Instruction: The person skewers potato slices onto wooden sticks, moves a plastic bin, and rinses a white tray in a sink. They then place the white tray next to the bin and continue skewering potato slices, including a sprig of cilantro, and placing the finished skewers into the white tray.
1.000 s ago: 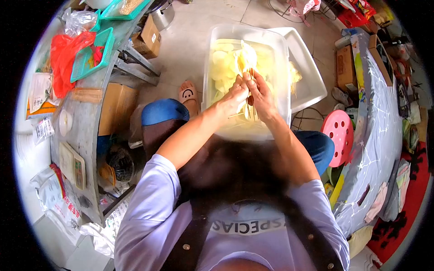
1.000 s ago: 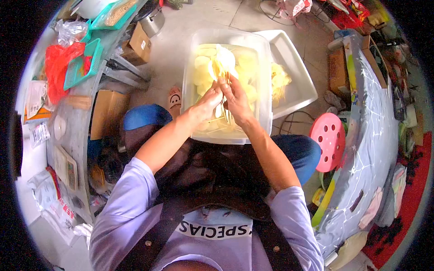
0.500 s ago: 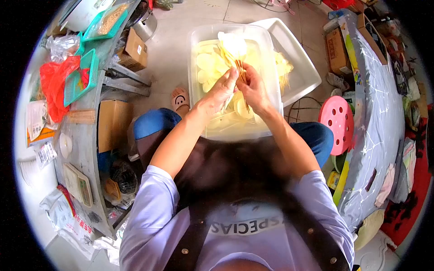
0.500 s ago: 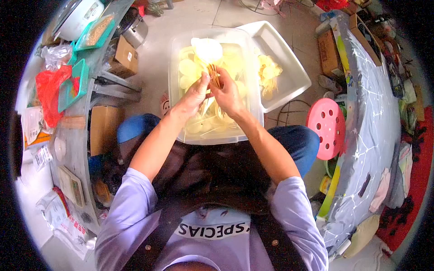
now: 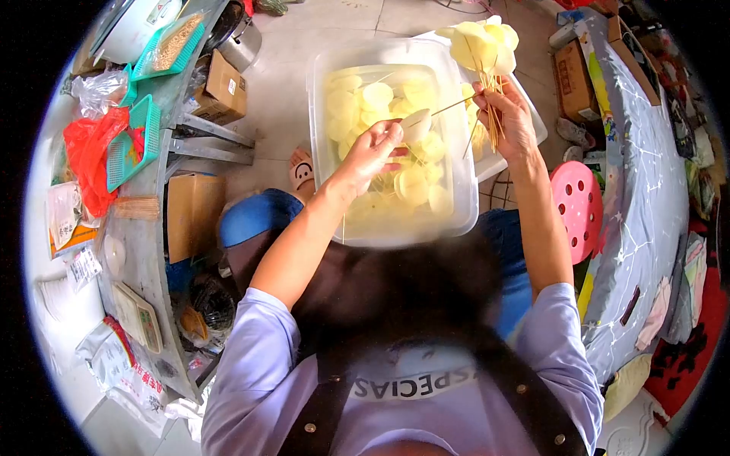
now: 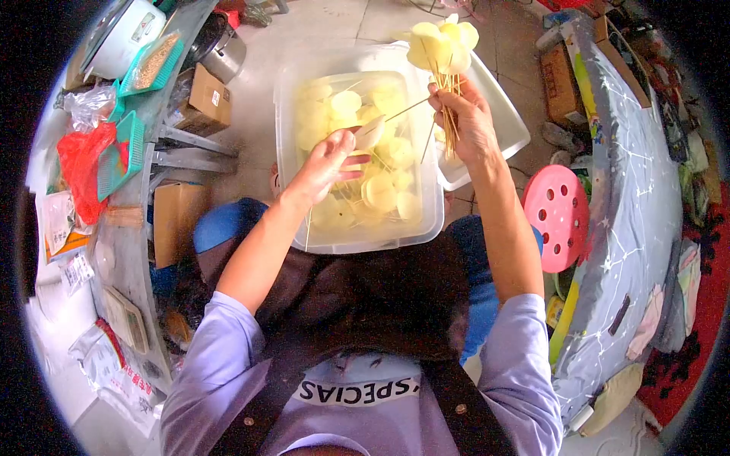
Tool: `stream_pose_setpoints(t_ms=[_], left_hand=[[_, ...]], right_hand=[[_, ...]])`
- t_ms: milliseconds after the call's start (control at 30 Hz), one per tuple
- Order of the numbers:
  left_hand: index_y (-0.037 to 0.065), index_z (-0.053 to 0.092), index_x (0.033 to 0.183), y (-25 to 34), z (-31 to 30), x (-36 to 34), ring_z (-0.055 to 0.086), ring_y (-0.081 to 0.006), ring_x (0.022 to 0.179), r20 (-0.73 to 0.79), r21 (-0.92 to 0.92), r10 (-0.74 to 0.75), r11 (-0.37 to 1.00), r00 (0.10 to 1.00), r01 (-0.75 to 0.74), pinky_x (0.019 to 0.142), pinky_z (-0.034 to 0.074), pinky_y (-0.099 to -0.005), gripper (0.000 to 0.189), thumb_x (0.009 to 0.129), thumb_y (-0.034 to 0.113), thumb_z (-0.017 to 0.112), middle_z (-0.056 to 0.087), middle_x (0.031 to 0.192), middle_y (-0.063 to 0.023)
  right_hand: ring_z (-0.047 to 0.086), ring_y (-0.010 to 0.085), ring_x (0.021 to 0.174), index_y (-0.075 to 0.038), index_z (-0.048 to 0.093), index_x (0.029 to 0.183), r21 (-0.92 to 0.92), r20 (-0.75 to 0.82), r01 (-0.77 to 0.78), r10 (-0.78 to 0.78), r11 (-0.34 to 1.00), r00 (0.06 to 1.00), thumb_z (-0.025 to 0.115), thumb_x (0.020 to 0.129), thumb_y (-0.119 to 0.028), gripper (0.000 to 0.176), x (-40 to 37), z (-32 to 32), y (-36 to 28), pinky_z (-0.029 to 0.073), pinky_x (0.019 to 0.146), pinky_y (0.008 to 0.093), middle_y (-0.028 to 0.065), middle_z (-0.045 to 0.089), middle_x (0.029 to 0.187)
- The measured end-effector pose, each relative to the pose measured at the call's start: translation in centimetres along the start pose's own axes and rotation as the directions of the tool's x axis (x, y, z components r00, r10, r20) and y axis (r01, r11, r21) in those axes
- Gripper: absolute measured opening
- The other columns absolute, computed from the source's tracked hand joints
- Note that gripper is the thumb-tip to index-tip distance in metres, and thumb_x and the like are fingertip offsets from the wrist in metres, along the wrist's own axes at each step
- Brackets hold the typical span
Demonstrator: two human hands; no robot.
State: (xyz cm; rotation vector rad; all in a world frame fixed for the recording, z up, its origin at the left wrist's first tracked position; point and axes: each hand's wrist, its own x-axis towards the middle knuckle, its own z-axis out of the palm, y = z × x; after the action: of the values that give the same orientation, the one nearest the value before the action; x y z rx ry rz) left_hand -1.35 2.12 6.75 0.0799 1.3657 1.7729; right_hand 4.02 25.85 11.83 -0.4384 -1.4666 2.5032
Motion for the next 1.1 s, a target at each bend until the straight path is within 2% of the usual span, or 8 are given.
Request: stream_pose_setpoints(t_ms=[133,400,667,800,867,900,967,1100], left_hand=[[0.004,0.046,0.125,-2.2,-1.6,2.2,0.062,-0.0199,0.089,0.114,-0.355,-0.069,0.929,0.991,0.106,0.074,0.053,-0.0328,0.042,0.09,0.022,0.062,0.061,0.099,-0.0113],[0.008,0.054,0.111,-2.1,-2.4,1.7,0.06,-0.0143,0.083,-0.222,-0.377,-0.198,0.921,0.955,0.103,0.071,0.05,-0.0282,0.022,0.09,0.01,0.057,0.063,0.097,-0.0059],[0.008,0.053,0.109,-2.8,-4.1,2.1,0.058,-0.0129,0.079,-0.316,-0.409,-0.267,0.904,0.91,0.124,0.071,0.048,-0.0286,0.02,0.089,0.006,0.054,0.062,0.096,-0.0056],[0.008,0.053,0.111,-2.9,-3.6,2.4,0.057,-0.0119,0.083,-0.358,-0.343,-0.273,0.928,0.893,0.147,0.072,0.046,-0.0276,0.023,0.088,0.006,0.055,0.062,0.098,-0.0046],[0.008,0.053,0.113,-3.0,-3.5,2.6,0.055,-0.0125,0.089,-0.401,-0.266,-0.239,0.954,0.884,0.137,0.076,0.044,-0.0288,0.027,0.087,0.008,0.056,0.06,0.104,-0.005],[0.008,0.053,0.116,-3.1,-3.4,2.6,0.053,-0.0134,0.094,-0.429,-0.223,-0.219,0.966,0.876,0.132,0.081,0.043,-0.0305,0.03,0.086,0.01,0.057,0.058,0.109,-0.0055],[0.007,0.051,0.12,-3.4,-3.2,2.6,0.05,-0.0156,0.103,-0.495,-0.137,-0.164,0.984,0.853,0.11,0.087,0.04,-0.0335,0.037,0.084,0.011,0.059,0.054,0.117,-0.0073],[0.006,0.044,0.129,-4.7,-3.5,3.1,0.043,-0.0203,0.117,-0.584,0.015,-0.043,0.998,0.811,0.064,0.095,0.037,-0.0378,0.05,0.082,0.011,0.06,0.046,0.129,-0.0128]], right_hand=[[0.051,0.0084,0.068,-0.004,0.048,0.116,0.033,0.036,-0.062,0.061,0.998,0.998,0.052,0.085,0.003,0.032,0.1,-1.0,1.0,0.04,0.049,0.0173,0.0069,0.059,0.088],[0.051,0.011,0.059,-0.004,0.053,0.105,-0.187,-0.336,0.098,-0.157,0.977,0.929,0.051,0.086,0.0,0.02,4.2,-7.7,-1.7,0.041,0.047,0.0217,0.0052,0.059,0.086],[0.053,0.0194,0.069,-0.001,0.05,0.098,0.341,-0.448,0.041,0.125,0.939,0.885,0.045,0.093,-0.005,0.008,15.4,-33.1,8.9,0.044,0.06,0.0313,0.0098,0.053,0.082],[0.054,0.0249,0.077,0.001,0.046,0.109,0.401,-0.422,0.049,0.137,0.915,0.896,0.052,0.092,-0.015,0.024,13.8,-29.9,12.6,0.048,0.071,0.0376,0.0172,0.053,0.094],[0.055,0.028,0.082,0.001,0.042,0.12,0.29,-0.654,-0.371,0.466,0.882,0.596,0.059,0.089,-0.022,0.043,12.5,-25.3,12.2,0.049,0.074,0.0398,0.0218,0.051,0.106],[0.055,0.0278,0.08,0.001,0.042,0.121,0.187,-0.726,-0.464,0.44,0.866,0.528,0.061,0.088,-0.022,0.044,12.0,-24.1,12.5,0.049,0.072,0.0395,0.0222,0.052,0.106],[0.057,0.024,0.069,0.0,0.048,0.116,-0.033,-0.78,-0.563,0.331,0.826,0.531,0.062,0.086,-0.019,0.038,11.6,-23.4,12.3,0.049,0.062,0.0362,0.0189,0.056,0.098],[0.057,0.0143,0.067,0.0,0.056,0.109,-0.619,-0.536,-0.225,-0.195,0.752,0.822,0.057,0.087,-0.007,0.024,13.4,-22.1,9.2,0.048,0.06,0.0278,0.0084,0.061,0.084]])
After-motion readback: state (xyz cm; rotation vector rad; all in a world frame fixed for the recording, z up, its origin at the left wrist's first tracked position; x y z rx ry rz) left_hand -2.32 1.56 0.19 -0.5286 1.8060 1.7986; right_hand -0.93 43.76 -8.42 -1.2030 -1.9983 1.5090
